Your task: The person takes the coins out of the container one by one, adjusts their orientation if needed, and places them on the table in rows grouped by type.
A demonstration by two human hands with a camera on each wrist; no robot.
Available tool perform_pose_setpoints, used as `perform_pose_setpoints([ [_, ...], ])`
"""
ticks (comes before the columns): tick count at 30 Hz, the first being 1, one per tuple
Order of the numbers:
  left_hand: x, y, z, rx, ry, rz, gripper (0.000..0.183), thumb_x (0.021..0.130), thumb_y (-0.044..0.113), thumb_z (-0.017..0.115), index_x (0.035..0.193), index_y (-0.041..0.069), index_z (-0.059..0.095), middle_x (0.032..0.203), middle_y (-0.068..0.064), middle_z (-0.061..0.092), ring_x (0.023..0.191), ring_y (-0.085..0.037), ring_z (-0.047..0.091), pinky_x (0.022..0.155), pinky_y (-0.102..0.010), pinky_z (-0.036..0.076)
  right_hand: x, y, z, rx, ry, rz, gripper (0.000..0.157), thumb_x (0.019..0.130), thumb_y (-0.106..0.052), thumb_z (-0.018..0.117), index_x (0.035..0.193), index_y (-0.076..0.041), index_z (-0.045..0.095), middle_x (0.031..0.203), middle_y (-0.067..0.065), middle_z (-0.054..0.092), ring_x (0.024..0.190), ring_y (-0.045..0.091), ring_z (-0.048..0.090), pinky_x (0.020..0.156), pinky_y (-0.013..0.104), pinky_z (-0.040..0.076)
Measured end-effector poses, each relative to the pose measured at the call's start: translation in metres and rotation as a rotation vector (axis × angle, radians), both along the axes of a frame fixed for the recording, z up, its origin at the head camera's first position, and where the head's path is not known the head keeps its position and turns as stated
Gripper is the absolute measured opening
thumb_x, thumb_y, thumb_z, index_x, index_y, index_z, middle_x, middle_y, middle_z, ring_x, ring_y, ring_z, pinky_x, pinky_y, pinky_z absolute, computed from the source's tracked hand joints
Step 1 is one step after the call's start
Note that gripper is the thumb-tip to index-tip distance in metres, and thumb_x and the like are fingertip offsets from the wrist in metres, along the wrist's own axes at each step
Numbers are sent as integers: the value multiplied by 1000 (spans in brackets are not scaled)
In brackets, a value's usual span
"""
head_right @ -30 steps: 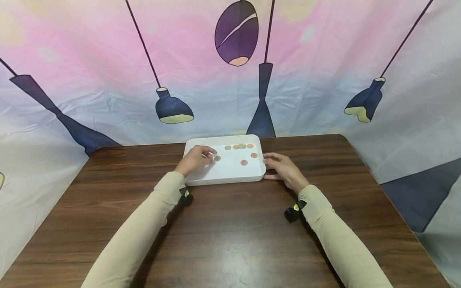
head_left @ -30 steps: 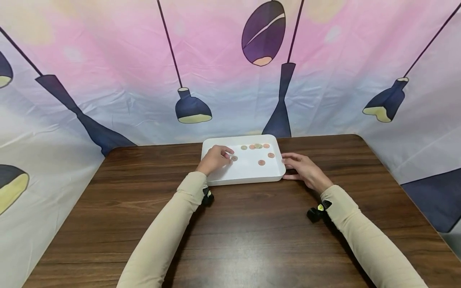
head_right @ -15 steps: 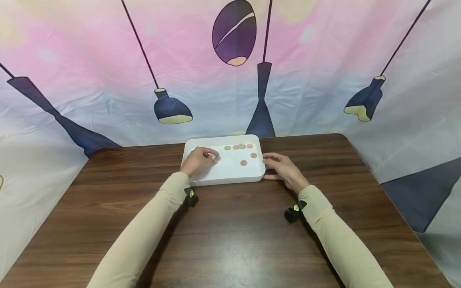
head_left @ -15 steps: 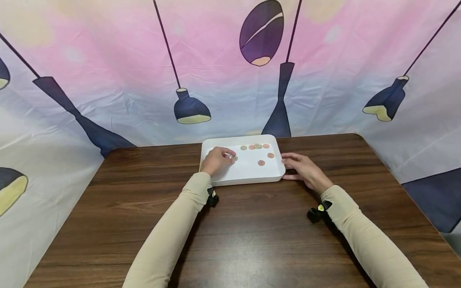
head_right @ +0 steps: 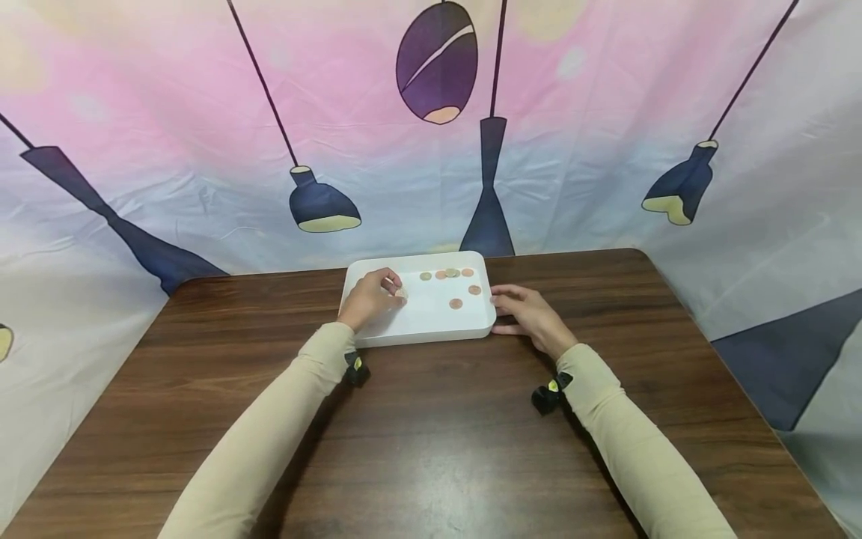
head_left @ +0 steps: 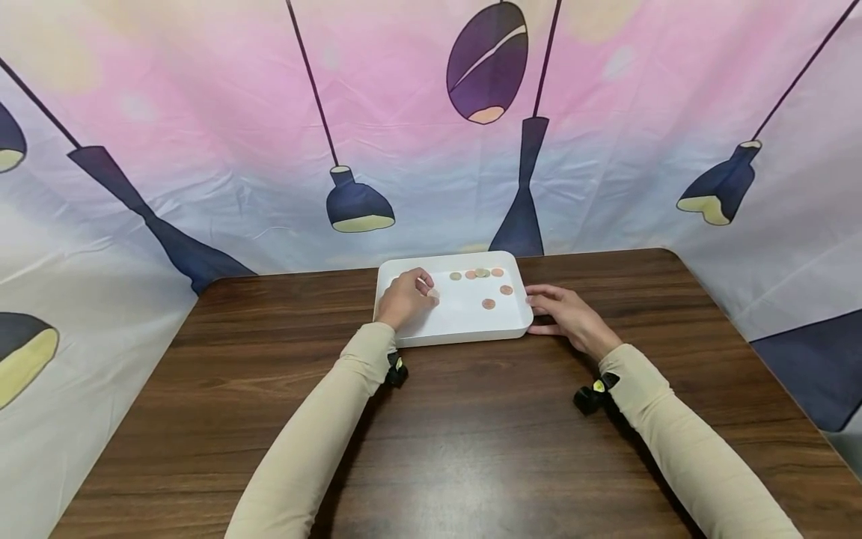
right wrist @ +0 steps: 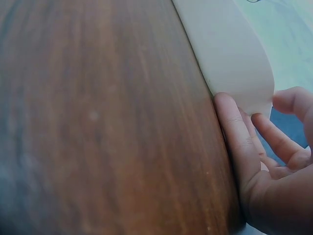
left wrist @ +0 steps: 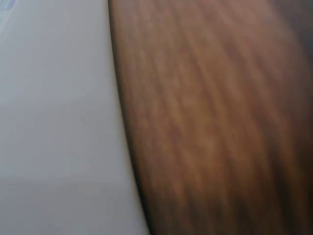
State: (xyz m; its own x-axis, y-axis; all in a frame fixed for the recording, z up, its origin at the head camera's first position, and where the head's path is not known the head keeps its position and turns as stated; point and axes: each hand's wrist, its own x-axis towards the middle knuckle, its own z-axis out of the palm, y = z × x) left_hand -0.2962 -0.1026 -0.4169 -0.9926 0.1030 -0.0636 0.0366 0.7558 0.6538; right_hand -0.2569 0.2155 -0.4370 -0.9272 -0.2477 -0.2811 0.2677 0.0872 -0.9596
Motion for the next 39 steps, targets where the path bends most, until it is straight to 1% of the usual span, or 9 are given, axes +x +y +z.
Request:
perform_pose_setpoints([
  [4,0,-4,-1,12,-22,-43,37,93,12,80,129,14,72,113,-7,71,103,-27,65,90,-43,54,-1,-2,-1,-1,-5,3,57,111,-25,56,161,-1,40,146,25,48,105,15,66,93,34,65],
  [6,0,-7,-2,27,-35,-77,39,94,8,77,132,12,72,115,-9,71,106,-27,64,95,-43,54,-1,-3,-1,1,-6,3,57,111,-25,56,161,-1,40,147,25,48,105,15,65,92,34,65],
  [10,1,-10,-2,26,-44,-136,32,98,5,72,129,9,75,115,-11,71,109,-28,65,98,-42,55,0,-4,-2,7,-7,2,57,111,-25,56,161,-2,40,148,25,47,106,15,65,93,34,65],
  [14,3,-11,-1,9,-34,-175,24,102,9,68,125,7,76,111,-10,71,106,-26,65,96,-41,56,0,-4,-2,17,-7,0,58,111,-27,57,162,-3,39,148,25,47,106,15,65,93,34,64],
  [21,4,-17,1,69,-22,-209,27,106,11,62,130,4,73,112,-11,71,109,-28,65,97,-41,57,1,-5,-2,20,-4,8,59,111,-27,57,162,-4,38,151,25,46,109,15,64,94,34,64],
  [26,8,-22,17,72,2,-220,32,106,9,65,137,3,70,120,-14,71,116,-31,64,98,-40,56,1,-5,1,25,-9,7,59,111,-27,56,163,-4,37,152,25,45,109,16,63,94,33,64],
  [31,14,-30,36,91,49,-264,33,105,12,67,136,1,69,118,-14,71,112,-29,64,96,-40,55,1,-3,4,34,1,-1,59,111,-27,56,163,-4,37,151,24,44,110,16,62,94,32,64],
  [36,28,-39,51,83,72,-277,32,103,14,72,132,4,72,109,-10,72,104,-27,67,91,-39,57,2,-3,4,41,-2,3,61,111,-28,56,164,-5,37,151,24,45,110,15,62,95,32,63],
  [39,38,-45,56,74,79,-277,31,101,16,74,131,7,73,105,-7,71,101,-24,67,87,-37,57,2,-3,4,43,-6,5,61,111,-29,57,164,-5,36,151,23,45,111,16,62,95,32,63],
])
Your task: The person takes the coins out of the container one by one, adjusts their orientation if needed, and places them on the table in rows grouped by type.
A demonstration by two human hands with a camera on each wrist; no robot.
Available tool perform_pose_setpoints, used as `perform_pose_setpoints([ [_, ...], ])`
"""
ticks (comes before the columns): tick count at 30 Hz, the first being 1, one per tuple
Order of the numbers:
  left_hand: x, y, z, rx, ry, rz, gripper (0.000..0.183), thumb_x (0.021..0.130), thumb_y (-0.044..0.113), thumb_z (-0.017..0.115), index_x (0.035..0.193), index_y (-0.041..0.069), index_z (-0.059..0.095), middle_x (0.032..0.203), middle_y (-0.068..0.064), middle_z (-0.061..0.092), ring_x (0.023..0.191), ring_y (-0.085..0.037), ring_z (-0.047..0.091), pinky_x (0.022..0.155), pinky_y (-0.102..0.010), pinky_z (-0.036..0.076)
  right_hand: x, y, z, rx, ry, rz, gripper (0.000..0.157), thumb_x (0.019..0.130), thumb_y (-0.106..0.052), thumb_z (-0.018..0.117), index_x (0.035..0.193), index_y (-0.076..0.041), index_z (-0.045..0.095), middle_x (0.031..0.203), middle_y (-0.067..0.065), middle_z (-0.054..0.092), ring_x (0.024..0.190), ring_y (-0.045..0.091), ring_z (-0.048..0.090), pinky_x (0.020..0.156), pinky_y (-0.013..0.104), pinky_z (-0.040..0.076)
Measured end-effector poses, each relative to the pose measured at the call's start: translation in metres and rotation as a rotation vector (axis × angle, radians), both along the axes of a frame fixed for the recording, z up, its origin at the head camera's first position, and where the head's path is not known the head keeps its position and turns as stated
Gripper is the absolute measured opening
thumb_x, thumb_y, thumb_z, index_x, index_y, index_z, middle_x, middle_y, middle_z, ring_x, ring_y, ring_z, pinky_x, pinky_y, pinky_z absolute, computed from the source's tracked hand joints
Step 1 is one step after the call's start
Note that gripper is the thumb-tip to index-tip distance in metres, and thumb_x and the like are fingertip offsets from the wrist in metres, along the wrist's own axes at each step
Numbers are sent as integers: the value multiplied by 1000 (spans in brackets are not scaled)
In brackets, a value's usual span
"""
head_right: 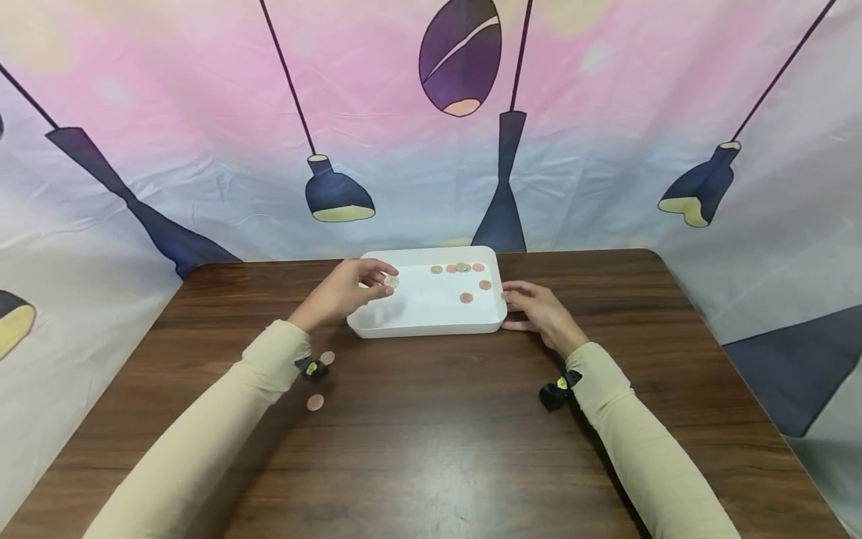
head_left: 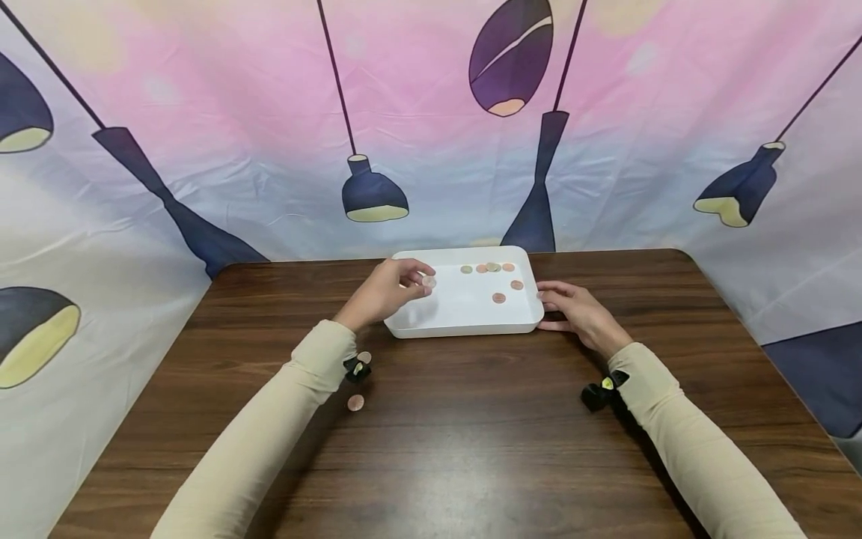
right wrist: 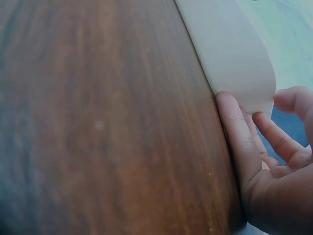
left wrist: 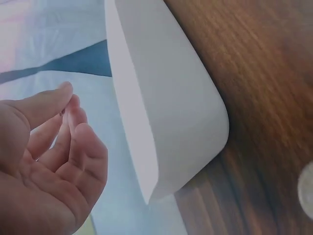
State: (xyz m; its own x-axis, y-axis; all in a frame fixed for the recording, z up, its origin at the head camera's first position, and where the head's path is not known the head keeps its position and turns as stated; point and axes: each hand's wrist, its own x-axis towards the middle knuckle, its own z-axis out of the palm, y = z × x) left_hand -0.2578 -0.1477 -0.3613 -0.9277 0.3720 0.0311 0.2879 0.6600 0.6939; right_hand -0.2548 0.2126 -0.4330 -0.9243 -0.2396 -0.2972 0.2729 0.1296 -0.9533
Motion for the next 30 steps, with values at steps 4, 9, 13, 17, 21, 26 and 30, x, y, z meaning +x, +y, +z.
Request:
perform_pose_setpoints([
  [4,13,-5,3,20,12,-4,31,100,17,76,129,9,74,102,-4,71,100,-23,68,84,-36,57,0,3,1,-1,1,-3,62,111,-29,58,164,-5,36,151,22,45,110,15,62,95,32,63],
  [9,28,-11,0,62,8,15,28,99,19,78,125,12,76,98,-2,73,96,-20,68,77,-34,56,0,5,1,-2,9,-2,63,110,-29,58,164,-4,36,152,23,44,108,13,63,94,31,64],
  [13,41,-19,-4,108,1,10,27,98,16,79,124,12,76,96,-1,74,88,-19,67,73,-30,55,0,4,1,-1,13,-1,63,110,-29,58,163,-3,36,151,22,45,108,12,63,95,32,63],
  [17,54,-31,-12,153,-25,-1,28,96,13,81,123,10,76,93,-2,74,84,-19,67,71,-26,54,-1,3,0,-2,11,-5,62,110,-29,59,163,-3,37,147,19,48,107,12,64,96,33,63],
  [21,64,-43,-22,179,-100,8,27,96,12,80,123,10,75,93,-2,72,75,-16,63,59,-23,50,-1,3,-1,-2,14,-8,62,110,-29,59,162,-3,38,144,16,50,106,12,64,95,33,64],
  [26,73,-55,-32,179,-165,-6,26,97,10,78,123,9,74,93,-4,71,69,-20,57,54,-22,47,-1,1,-1,-4,13,-6,62,110,-29,59,162,-3,38,145,17,50,106,12,64,95,33,64],
  [30,77,-61,-38,155,-179,-44,27,100,9,74,127,4,73,96,-9,74,71,-24,59,58,-23,49,-1,0,-1,-4,10,-1,63,110,-29,59,163,-3,37,148,20,47,107,13,64,96,33,63],
])
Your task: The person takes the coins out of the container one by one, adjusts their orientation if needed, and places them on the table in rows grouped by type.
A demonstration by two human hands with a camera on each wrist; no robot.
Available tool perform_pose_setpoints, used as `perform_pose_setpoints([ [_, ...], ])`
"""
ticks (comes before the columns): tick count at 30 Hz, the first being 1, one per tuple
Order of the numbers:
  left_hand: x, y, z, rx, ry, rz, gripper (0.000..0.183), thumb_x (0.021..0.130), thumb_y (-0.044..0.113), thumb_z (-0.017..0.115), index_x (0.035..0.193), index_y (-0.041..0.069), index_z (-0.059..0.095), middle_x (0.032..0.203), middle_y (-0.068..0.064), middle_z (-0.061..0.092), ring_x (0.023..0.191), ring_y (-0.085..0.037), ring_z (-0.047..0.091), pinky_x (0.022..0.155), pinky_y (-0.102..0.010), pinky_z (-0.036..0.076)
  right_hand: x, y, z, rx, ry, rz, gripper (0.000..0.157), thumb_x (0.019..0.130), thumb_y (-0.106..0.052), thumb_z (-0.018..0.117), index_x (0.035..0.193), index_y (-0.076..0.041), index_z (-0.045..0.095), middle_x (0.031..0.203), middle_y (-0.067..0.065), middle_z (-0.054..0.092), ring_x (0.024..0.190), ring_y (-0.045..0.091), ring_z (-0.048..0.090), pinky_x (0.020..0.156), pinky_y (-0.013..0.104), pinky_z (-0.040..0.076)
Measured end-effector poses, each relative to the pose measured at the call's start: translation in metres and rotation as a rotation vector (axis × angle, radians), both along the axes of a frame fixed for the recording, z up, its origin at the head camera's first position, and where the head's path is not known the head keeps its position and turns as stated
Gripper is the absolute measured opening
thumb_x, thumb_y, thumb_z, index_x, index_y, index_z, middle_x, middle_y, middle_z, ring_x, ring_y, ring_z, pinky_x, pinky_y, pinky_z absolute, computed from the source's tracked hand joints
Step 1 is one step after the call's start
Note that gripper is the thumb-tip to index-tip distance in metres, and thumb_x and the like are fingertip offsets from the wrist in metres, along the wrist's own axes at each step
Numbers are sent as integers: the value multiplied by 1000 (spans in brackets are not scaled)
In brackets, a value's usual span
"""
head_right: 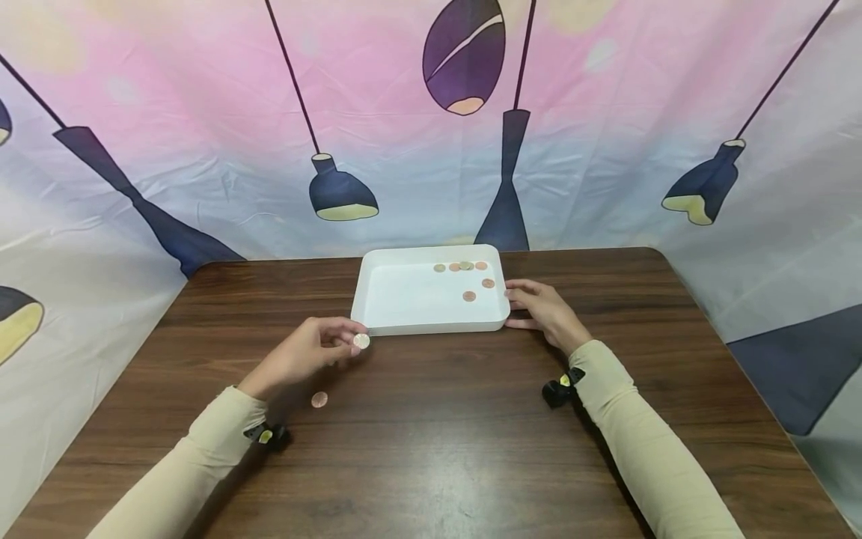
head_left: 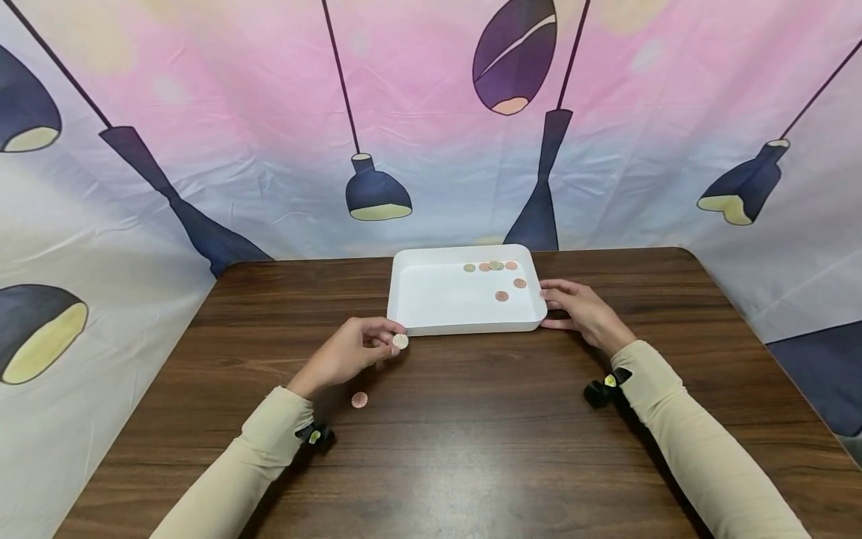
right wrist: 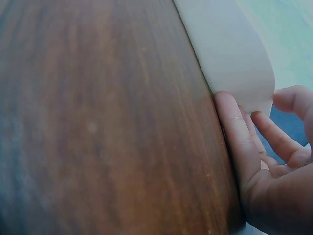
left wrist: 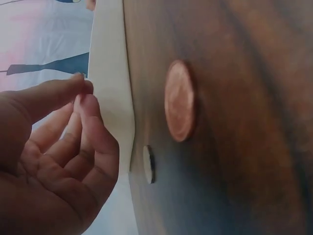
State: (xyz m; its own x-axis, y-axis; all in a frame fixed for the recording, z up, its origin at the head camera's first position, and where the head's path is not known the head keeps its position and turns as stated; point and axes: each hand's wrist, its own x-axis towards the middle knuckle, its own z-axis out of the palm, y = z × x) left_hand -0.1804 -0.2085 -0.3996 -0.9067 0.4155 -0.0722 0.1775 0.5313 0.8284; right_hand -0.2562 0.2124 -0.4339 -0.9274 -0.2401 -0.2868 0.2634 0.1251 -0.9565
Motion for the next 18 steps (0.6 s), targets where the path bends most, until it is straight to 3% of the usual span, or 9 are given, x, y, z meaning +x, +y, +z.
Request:
perform_pose_setpoints([
  [10,0,5,-3,-147,-27,18,25,106,12,66,128,5,75,99,-5,77,70,-16,57,61,-26,50,0,1,0,9,-10,-4,62,110,-29,58,163,-4,37,146,20,49,107,13,64,95,33,63],
  [18,0,13,-5,-306,12,41,19,104,9,68,119,7,79,96,1,74,87,-11,65,79,-33,59,0,1,0,4,-9,-11,62,110,-29,60,162,-4,39,144,19,50,105,13,65,94,34,64],
])
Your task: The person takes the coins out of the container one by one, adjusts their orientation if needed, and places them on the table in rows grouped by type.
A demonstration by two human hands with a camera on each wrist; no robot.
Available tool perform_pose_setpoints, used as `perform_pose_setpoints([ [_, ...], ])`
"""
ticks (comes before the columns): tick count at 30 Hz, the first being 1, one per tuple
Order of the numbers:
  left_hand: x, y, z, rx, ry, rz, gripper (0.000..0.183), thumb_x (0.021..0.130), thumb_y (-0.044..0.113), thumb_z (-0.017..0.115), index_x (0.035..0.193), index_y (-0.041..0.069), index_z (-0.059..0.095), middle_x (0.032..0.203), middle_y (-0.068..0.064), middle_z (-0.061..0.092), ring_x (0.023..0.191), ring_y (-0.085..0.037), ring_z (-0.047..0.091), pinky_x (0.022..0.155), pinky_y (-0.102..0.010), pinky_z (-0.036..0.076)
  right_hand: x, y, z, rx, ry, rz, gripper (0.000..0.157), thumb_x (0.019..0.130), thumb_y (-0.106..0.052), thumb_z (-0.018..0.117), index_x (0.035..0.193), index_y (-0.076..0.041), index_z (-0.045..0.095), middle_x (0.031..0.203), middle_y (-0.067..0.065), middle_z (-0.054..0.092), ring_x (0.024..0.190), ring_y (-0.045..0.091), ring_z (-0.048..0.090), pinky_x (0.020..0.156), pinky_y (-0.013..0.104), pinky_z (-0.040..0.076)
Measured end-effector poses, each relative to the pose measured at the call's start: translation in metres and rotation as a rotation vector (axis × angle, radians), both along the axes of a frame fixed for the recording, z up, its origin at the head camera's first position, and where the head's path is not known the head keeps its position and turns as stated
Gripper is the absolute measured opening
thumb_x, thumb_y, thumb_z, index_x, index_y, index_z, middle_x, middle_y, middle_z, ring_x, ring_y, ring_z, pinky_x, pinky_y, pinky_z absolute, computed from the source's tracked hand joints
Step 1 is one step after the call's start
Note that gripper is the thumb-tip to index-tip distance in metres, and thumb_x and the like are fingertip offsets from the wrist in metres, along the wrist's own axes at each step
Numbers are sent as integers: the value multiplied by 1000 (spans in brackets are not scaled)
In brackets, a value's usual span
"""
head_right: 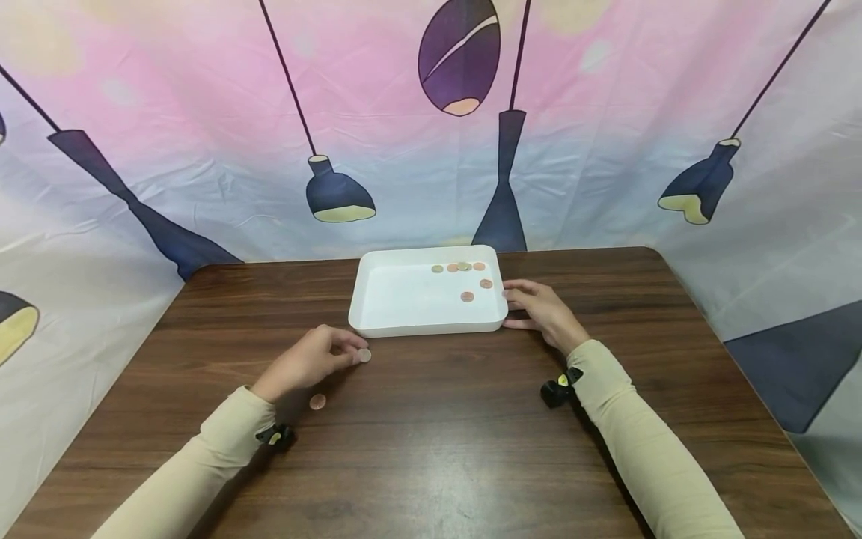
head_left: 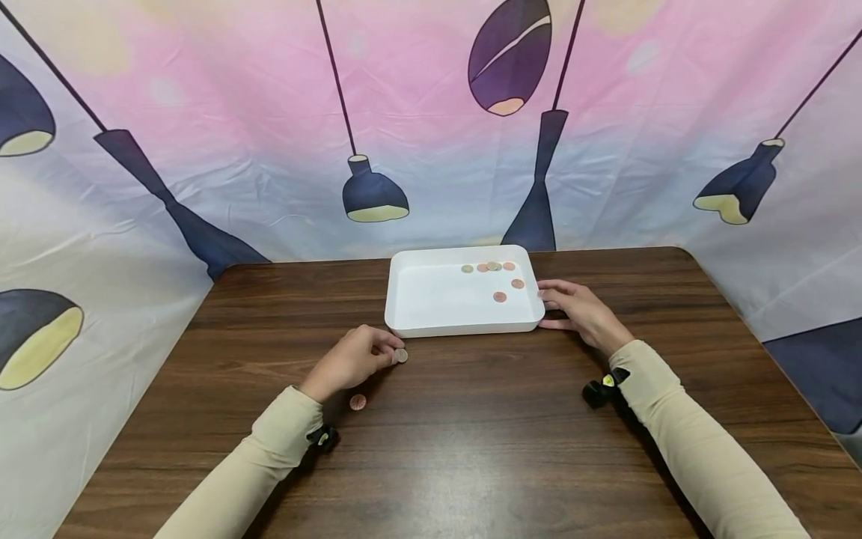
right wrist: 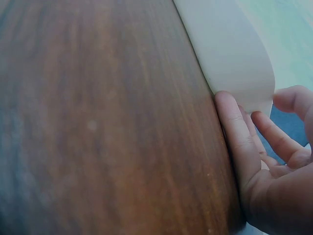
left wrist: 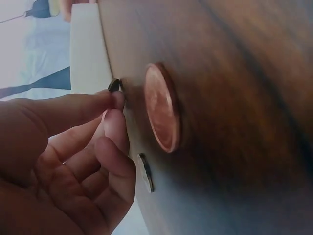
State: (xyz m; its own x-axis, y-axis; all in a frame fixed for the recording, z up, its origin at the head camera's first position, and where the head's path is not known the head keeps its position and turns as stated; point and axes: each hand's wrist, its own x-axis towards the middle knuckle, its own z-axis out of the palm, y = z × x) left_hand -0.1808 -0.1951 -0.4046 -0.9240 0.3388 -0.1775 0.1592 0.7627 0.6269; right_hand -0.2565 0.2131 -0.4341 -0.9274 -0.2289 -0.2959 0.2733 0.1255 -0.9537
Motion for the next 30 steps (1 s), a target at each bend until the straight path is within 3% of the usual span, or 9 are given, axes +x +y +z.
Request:
perform_pose_setpoints([
  [5,2,6,0,-41,44,21,15,101,9,71,114,8,79,88,5,74,79,-9,65,74,-31,57,1,0,1,-4,-4,10,62,110,-29,59,163,-4,38,147,22,48,106,14,65,96,34,63],
  [10,2,10,-1,-78,106,-11,13,96,6,75,109,8,79,82,6,72,71,-7,60,67,-27,51,2,-1,2,-8,-6,11,62,110,-28,59,163,-4,38,149,22,48,106,13,65,96,34,63],
  [20,0,12,-3,-99,116,-43,7,96,5,76,98,11,78,81,6,70,72,-8,59,68,-28,51,1,0,1,-5,-3,5,62,110,-29,59,163,-4,38,148,22,48,106,12,65,95,32,63],
  [25,-2,4,4,-20,101,-42,8,99,11,73,104,11,79,82,4,71,71,-10,60,67,-27,52,0,0,0,-6,-5,0,62,110,-30,60,162,-5,39,144,19,51,106,12,65,95,32,63],
  [30,-11,-10,19,174,59,63,16,105,17,67,111,7,78,92,-9,73,77,-25,66,63,-30,56,1,0,0,-6,-5,-1,63,110,-30,59,163,-5,38,146,19,50,106,13,65,95,32,63],
])
